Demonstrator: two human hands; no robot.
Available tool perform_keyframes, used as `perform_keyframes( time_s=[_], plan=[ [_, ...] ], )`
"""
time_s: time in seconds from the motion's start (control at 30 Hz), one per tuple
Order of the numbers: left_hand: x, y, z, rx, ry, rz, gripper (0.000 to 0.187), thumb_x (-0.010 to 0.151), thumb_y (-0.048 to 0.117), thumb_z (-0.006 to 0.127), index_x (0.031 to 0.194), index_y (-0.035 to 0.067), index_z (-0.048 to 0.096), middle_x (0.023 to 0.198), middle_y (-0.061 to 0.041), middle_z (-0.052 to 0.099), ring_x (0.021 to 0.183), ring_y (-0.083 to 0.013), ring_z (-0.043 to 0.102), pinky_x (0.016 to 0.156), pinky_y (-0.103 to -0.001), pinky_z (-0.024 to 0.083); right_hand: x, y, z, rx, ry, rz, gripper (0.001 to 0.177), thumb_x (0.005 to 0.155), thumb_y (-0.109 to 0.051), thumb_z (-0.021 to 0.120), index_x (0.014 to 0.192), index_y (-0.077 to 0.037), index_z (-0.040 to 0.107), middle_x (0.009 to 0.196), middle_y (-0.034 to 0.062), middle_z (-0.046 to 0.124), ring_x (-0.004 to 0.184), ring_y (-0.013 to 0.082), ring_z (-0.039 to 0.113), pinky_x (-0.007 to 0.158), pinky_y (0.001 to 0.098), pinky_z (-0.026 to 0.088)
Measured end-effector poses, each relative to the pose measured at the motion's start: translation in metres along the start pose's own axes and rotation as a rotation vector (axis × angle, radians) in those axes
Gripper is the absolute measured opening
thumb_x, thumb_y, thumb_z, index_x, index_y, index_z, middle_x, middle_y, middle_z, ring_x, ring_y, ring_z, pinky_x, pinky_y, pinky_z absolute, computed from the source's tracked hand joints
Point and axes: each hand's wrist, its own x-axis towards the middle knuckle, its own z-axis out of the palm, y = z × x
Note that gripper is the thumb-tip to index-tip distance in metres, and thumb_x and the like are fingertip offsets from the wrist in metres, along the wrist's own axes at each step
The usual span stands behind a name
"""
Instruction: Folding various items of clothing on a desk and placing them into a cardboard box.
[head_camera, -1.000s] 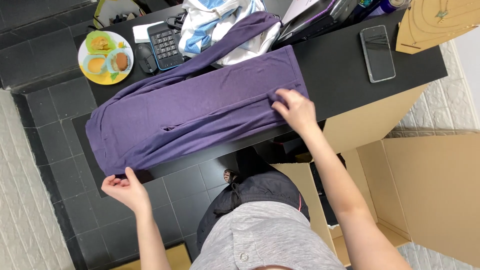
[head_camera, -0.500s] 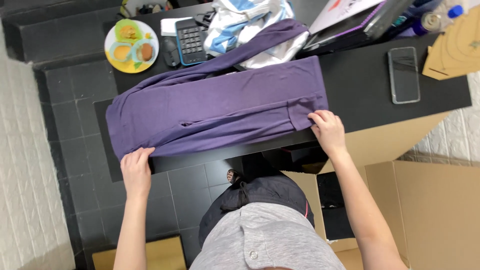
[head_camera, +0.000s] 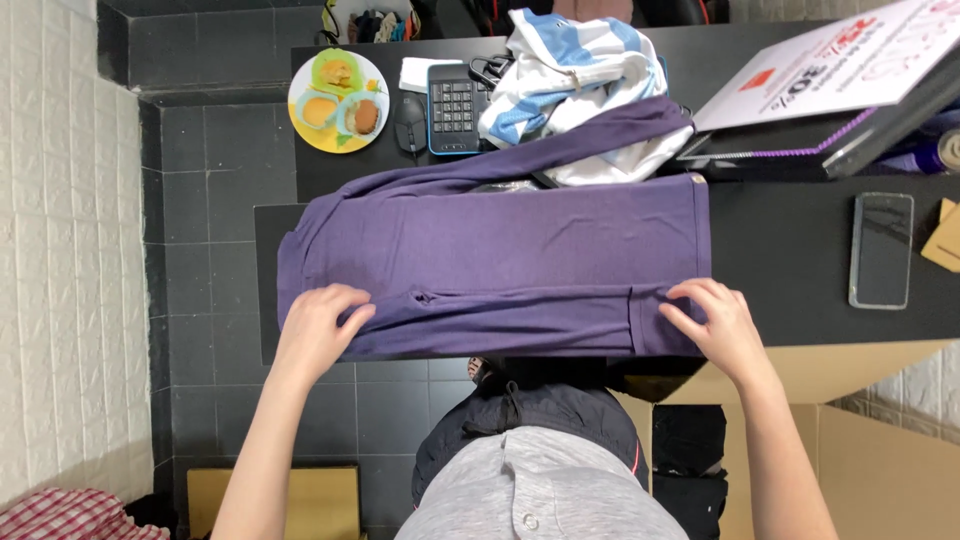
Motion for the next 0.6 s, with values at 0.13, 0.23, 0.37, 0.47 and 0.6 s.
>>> perform_keyframes(
  time_s=[0.13,0.23,0.37,0.47,0.6],
  plan=[
    [0.105,0.010,0.005,-0.003,0.148,0.073,0.023,0.104,0.042,0.063,0.115,0.026,0.074,0.114,0.001,0.073,0.116,-0.0225,0.069,0.106,-0.043,0.049,0.057,-0.007,0.001,0.013,0.077,-0.121,0.018,0.102,-0.039,0.068,0.115,-0.027,0.074,0.117,-0.0071,0.072,0.120,0.0175,0.069,0.104,0.0408,0.049],
    [0.193,-0.004,0.032,-0.065,0.240,0.118,0.025,0.104,0.038,0.066,0.120,0.019,0.073,0.119,-0.006,0.071,0.121,-0.0295,0.067,0.105,-0.047,0.050,0.095,-0.016,0.002,0.027,0.077,-0.207,0.017,0.104,-0.037,0.066,0.114,-0.025,0.073,0.114,-0.0040,0.072,0.116,0.0199,0.070,0.101,0.0401,0.050],
    [0.273,-0.011,0.050,-0.036,-0.074,-0.061,0.057,0.097,0.057,0.065,0.133,0.013,0.068,0.126,-0.016,0.071,0.128,-0.0366,0.063,0.110,-0.051,0.046,0.132,-0.022,0.005,0.011,0.074,-0.307,0.014,0.102,-0.034,0.068,0.111,-0.024,0.073,0.112,-0.0037,0.070,0.113,0.0207,0.070,0.097,0.0386,0.051],
    [0.309,-0.025,0.068,-0.026,-0.385,-0.193,0.070,0.085,0.069,0.067,0.130,0.015,0.071,0.128,-0.013,0.073,0.129,-0.0347,0.064,0.111,-0.050,0.047,0.153,-0.023,0.003,0.016,0.068,-0.320,0.014,0.101,-0.033,0.069,0.111,-0.025,0.073,0.111,-0.0051,0.071,0.113,0.0195,0.069,0.097,0.0377,0.051],
    [0.336,-0.064,0.112,0.086,-0.224,-0.036,0.032,0.092,0.047,0.064,0.106,0.024,0.080,0.104,-0.008,0.078,0.113,-0.0355,0.070,0.113,-0.053,0.043,0.178,-0.008,0.010,0.012,0.063,-0.334,0.014,0.101,-0.034,0.069,0.112,-0.026,0.073,0.116,-0.0030,0.069,0.115,0.0225,0.068,0.099,0.0410,0.051]
  ],
)
